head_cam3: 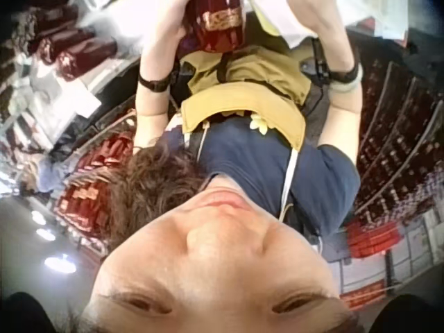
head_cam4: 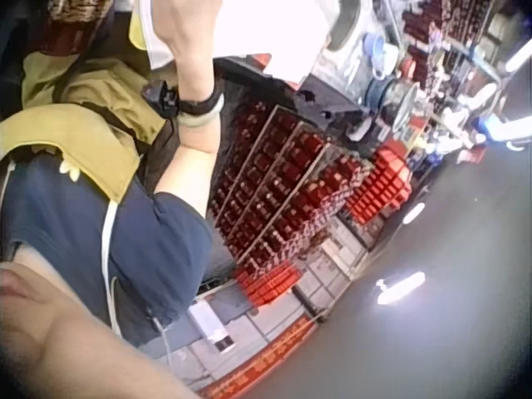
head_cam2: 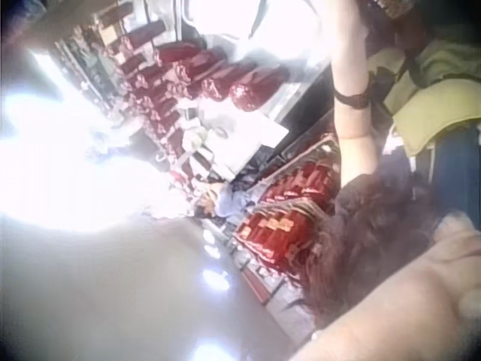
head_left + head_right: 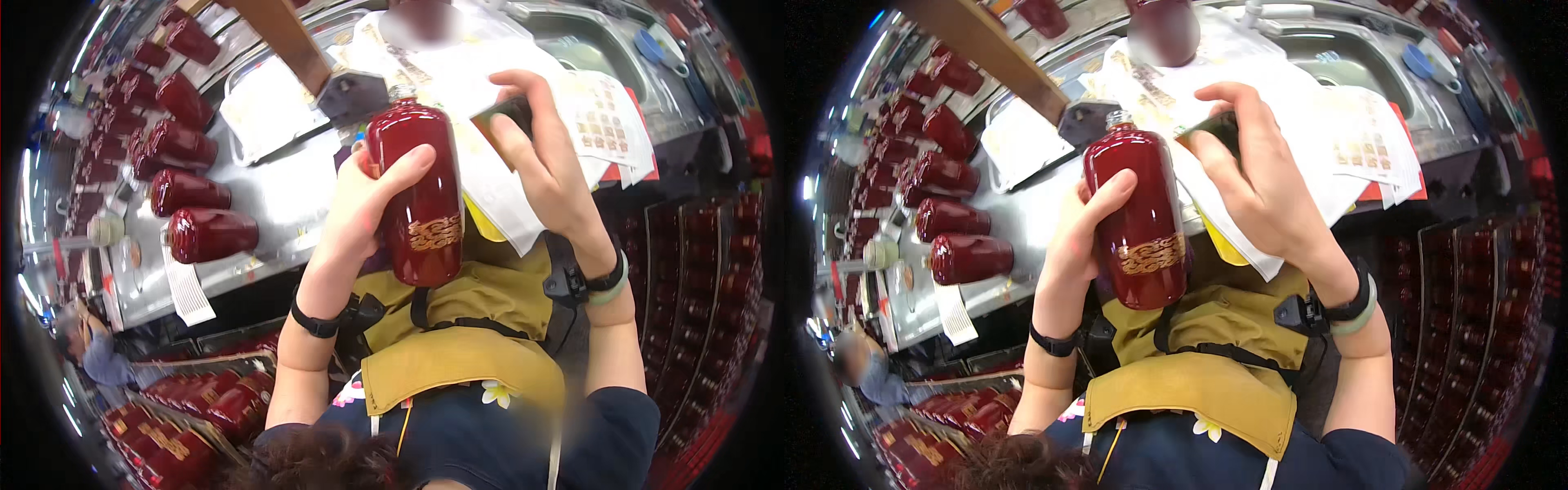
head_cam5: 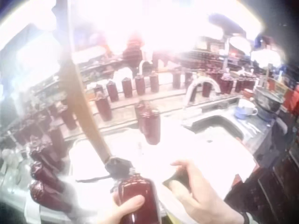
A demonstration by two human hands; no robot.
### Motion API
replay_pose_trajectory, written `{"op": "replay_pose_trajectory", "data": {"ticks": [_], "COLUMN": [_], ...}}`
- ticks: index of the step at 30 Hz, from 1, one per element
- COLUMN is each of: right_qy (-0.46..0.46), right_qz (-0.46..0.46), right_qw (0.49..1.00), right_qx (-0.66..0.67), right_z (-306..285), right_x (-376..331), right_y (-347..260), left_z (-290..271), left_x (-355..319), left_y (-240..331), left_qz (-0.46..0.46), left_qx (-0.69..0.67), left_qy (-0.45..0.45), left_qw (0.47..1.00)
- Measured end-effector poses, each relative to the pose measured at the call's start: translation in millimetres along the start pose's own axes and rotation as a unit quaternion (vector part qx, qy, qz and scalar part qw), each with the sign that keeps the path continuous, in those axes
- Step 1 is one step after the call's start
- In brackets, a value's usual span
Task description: Applying labels and decorative stickers to liquor bottles and cleaning them with a cloth.
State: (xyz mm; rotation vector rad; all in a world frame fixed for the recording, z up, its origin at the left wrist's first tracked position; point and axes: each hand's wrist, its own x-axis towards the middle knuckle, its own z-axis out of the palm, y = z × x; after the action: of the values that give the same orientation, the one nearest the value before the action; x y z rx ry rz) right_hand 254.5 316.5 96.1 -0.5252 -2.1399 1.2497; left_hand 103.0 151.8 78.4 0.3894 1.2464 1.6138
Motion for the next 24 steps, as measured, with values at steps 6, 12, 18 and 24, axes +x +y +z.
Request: {"op": "replay_pose_trajectory", "data": {"ticks": [6,12,18,24], "right_qy": [-0.059,-0.155,-0.088,0.001], "right_qz": [-0.292,-0.331,-0.354,-0.163], "right_qw": [0.950,0.918,0.911,0.985], "right_qx": [-0.098,-0.154,-0.191,0.055], "right_z": [-1,14,23,-17], "right_x": [-29,-43,-39,-22], "right_y": [-25,-31,-29,-47], "left_z": [-3,-5,-7,6], "left_x": [-3,-4,-5,-14], "left_y": [-9,-12,-17,-16], "left_qz": [0.046,0.075,0.072,0.096], "left_qx": [0.030,0.095,0.101,0.095], "left_qy": [0.062,0.110,0.109,0.054], "left_qw": [0.997,0.987,0.986,0.989]}}
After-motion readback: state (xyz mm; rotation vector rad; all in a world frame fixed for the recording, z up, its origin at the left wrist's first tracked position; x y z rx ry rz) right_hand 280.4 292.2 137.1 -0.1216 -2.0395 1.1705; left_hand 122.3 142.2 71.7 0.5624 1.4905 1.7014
